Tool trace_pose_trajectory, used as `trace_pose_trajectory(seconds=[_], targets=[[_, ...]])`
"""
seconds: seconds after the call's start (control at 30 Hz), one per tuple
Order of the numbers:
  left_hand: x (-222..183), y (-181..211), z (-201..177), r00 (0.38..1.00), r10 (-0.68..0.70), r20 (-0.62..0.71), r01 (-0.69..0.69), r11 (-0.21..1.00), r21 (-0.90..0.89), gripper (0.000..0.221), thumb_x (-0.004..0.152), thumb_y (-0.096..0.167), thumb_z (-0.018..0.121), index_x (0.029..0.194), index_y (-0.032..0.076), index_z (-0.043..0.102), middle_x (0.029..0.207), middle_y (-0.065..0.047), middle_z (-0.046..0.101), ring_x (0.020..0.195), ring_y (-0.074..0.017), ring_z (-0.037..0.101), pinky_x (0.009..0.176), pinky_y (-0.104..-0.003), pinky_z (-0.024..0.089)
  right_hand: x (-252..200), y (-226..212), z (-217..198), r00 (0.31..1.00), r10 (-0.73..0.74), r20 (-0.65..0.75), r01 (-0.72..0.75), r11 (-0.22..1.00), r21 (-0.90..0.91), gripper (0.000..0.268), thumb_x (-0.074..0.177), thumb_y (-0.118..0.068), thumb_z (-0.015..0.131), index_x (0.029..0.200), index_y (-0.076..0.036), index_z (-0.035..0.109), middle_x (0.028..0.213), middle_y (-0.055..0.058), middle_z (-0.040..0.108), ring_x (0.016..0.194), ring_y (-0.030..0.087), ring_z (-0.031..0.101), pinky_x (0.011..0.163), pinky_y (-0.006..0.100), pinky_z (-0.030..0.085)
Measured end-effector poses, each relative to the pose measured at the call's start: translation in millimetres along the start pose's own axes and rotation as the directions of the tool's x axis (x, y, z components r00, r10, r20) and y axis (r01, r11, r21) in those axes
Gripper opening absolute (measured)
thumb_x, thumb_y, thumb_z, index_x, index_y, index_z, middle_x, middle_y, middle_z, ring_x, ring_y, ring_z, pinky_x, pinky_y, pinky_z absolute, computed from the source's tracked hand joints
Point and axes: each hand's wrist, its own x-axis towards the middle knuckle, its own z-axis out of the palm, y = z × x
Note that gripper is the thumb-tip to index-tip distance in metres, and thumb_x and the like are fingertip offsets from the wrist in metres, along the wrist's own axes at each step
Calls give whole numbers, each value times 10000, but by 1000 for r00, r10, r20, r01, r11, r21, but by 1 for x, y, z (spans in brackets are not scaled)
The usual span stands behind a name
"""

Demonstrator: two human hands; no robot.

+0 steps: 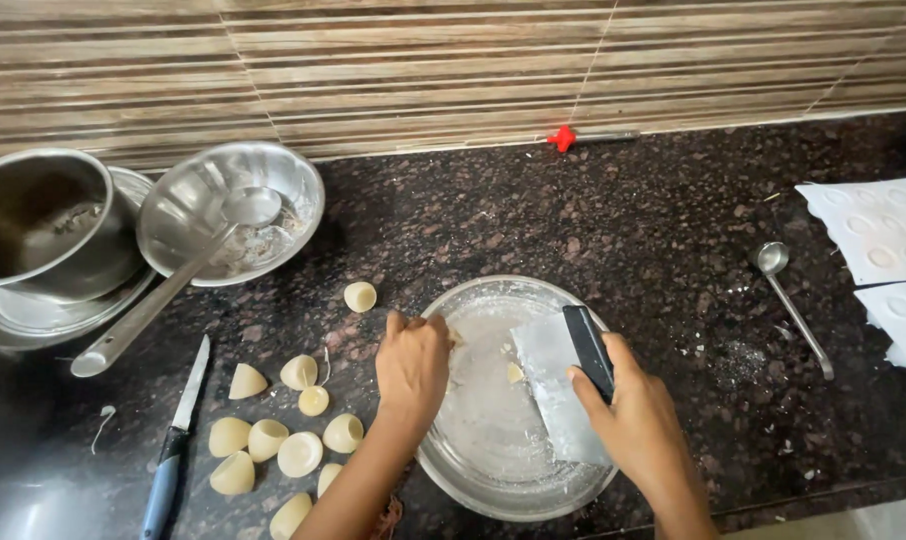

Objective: Breaking down white material chunks on a metal plate using a scraper tool.

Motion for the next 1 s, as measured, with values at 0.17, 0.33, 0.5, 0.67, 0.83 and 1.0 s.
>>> trace_pose_trajectory(seconds=[0.17,0.33,0.5,0.67,0.83,1.0], targets=[[0,0,24,996,53,-69,-61,991,-123,195,818,120,694,998,45,687,960,-145,741,960,-378,630,800,-453,532,3,-12,1,996,80,35,-80,997,2,424,872,-259,704,1245,-102,579,882,226,761,789,379,791,642,467,581],[5,4,33,994,105,-9,-105,980,-172,226,888,127,676,1080,12,645,973,-161,735,949,-342,663,943,-441,472,3,-9,1,999,39,-32,-38,999,7,404,876,-260,702,1228,-96,592,869,220,765,809,397,766,651,485,577],[-14,17,7,977,138,-160,-173,957,-234,264,865,127,699,1112,39,677,1054,-186,701,1012,-380,617,931,-462,458,7,-11,-12,974,228,-5,-222,945,-239,436,956,-298,636,1308,-85,491,898,248,755,834,448,750,726,526,578],[-49,14,-19,984,-46,-170,-34,897,-441,300,884,106,677,1168,9,659,1103,-205,665,1025,-398,586,901,-469,462,26,44,3,978,209,5,-202,951,-235,511,943,-275,645,1340,-34,434,939,274,743,831,437,754,725,508,603],[-62,8,-6,955,-185,-232,15,811,-584,234,924,92,662,1135,-8,644,1081,-208,653,1017,-377,611,893,-454,488,30,6,24,935,324,143,-309,944,-115,426,960,-239,619,1321,-61,484,978,190,751,801,316,795,672,464,640],[-53,3,-11,901,-434,-25,251,567,-785,258,942,132,652,1167,6,627,1059,-122,677,905,-190,698,804,-328,574,32,-29,67,902,250,352,-285,957,50,476,951,-213,606,1381,-110,429,926,189,749,760,357,766,583,476,606]])
